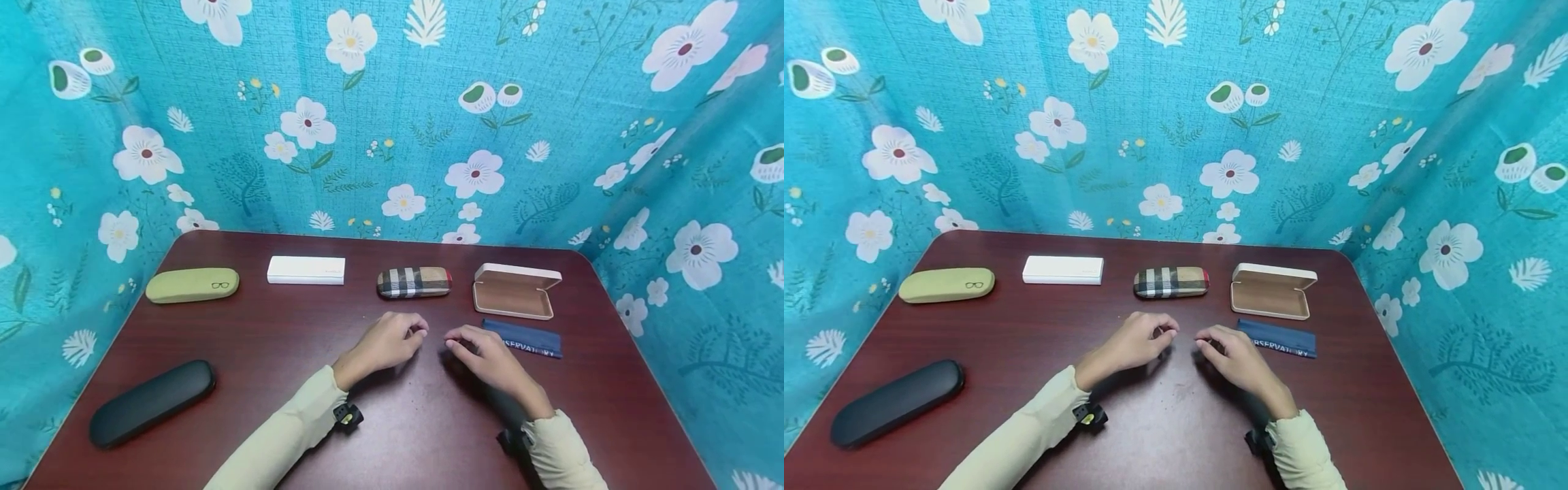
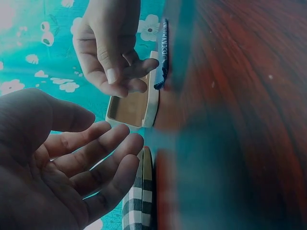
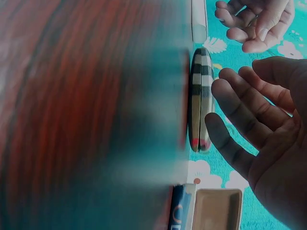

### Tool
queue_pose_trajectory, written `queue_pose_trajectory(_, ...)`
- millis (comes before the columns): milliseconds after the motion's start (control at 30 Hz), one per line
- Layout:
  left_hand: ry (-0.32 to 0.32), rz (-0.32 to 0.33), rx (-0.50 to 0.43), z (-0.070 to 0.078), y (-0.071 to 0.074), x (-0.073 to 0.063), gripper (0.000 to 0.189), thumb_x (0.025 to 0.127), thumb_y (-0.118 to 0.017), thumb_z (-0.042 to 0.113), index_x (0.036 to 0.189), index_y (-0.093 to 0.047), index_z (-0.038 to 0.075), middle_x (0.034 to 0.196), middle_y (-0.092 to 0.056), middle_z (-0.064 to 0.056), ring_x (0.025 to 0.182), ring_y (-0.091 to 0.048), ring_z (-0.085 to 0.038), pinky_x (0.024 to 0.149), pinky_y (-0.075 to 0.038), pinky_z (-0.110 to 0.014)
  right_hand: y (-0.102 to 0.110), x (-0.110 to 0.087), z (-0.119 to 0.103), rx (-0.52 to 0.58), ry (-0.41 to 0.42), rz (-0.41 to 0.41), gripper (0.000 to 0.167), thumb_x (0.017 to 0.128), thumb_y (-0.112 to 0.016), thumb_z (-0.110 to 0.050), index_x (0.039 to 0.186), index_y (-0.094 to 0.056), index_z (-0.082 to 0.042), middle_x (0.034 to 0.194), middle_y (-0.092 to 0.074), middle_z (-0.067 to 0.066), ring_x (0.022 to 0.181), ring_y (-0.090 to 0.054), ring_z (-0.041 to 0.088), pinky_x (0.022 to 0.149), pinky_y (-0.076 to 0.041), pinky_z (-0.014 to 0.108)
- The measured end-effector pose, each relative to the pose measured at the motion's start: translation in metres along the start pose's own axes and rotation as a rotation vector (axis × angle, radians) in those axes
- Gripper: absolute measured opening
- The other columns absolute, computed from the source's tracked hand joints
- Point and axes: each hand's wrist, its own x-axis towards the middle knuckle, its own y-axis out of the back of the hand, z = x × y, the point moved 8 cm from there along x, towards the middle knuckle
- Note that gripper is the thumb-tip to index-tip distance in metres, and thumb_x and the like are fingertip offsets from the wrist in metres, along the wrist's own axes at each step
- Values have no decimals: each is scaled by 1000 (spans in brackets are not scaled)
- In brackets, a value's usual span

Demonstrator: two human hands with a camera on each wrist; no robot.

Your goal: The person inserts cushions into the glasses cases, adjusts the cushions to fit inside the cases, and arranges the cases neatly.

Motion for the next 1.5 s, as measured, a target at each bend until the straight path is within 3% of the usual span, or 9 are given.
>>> queue_pose_trajectory(367, -4, -10, -3, 4, -5, 9, 20, 99, -60, 21, 106, -76, 11, 93, -75, 4, 86, -68, -7, 79, -54, -27, 16, -7, 14, -30, -57, 21, 14, 99, -67, -18, 109, -75, -13, 100, -72, -11, 92, -64, 2, 80, -53, 27)
queue_pose_trajectory(800, 16, -26, 28, 8, -13, 25, 19, 99, -59, 23, 104, -76, 15, 90, -73, 8, 80, -63, -2, 79, -52, -26, 35, -15, 29, -97, -98, 49, 16, 99, -67, -18, 111, -75, -12, 105, -74, -7, 97, -66, 6, 81, -52, 25)
queue_pose_trajectory(1100, 5, -58, 43, 12, -20, 39, 17, 101, -58, 25, 100, -74, 19, 89, -70, 11, 79, -59, -3, 82, -50, -23, 52, -21, 48, -139, -220, 74, 18, 101, -65, -24, 112, -74, -14, 104, -75, -6, 97, -65, 6, 79, -54, 32)
queue_pose_trajectory(1500, 12, -124, 53, 28, -48, 56, 16, 100, -59, 25, 100, -74, 20, 85, -69, 12, 76, -58, -4, 77, -47, -22, 58, -36, 66, -142, -281, 115, 19, 100, -66, -25, 112, -73, -11, 96, -74, 1, 76, -56, 3, 64, -48, 24)
